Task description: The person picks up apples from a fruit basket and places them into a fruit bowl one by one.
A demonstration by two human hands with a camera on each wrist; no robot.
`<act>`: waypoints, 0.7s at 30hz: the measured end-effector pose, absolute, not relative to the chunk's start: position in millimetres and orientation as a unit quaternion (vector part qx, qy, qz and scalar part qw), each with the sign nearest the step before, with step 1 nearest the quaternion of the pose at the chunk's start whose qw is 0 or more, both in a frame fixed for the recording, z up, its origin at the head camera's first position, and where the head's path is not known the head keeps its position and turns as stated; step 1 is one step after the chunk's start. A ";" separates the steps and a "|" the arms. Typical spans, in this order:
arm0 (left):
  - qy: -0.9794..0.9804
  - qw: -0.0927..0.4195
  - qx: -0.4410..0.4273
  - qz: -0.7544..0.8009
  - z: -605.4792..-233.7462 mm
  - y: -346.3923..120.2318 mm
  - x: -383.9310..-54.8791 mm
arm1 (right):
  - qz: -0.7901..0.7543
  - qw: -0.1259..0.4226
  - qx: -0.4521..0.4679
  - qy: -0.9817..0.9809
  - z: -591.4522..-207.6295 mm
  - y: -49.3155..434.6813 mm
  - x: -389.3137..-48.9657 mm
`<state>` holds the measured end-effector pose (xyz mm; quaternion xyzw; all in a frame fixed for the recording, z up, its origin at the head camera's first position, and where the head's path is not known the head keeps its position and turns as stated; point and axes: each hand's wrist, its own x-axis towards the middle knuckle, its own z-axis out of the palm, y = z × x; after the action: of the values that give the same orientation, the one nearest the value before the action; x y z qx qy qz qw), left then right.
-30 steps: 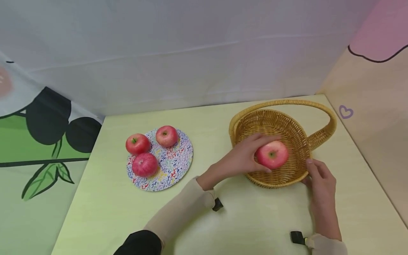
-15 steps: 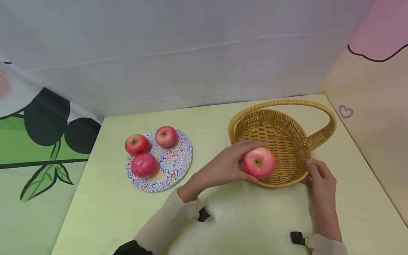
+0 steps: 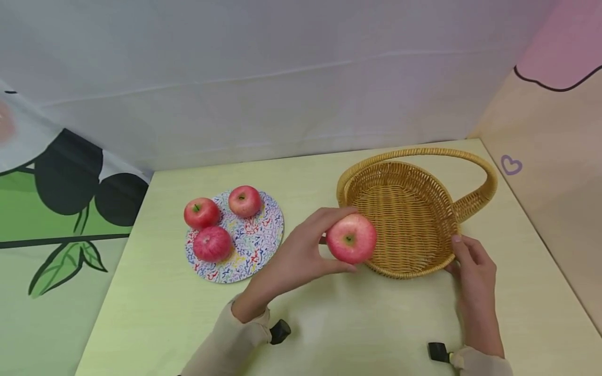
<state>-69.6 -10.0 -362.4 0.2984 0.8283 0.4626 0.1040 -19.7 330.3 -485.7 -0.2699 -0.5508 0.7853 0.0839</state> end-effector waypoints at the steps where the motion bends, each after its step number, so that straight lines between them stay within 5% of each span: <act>1: 0.831 0.101 0.289 0.465 -362.1 -12.5 -68.2 | 0.786 0.085 -0.269 -0.551 -485.6 330.1 -19.5; 21: 0.839 0.016 0.114 0.533 -387.6 -50.9 -72.4 | 0.785 0.092 -0.268 -0.551 -485.5 327.9 -19.8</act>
<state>-72.4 -50.9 -387.6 0.1136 0.8386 0.5325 0.0160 -19.8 327.9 -485.5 -0.2683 -0.5514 0.7846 0.0917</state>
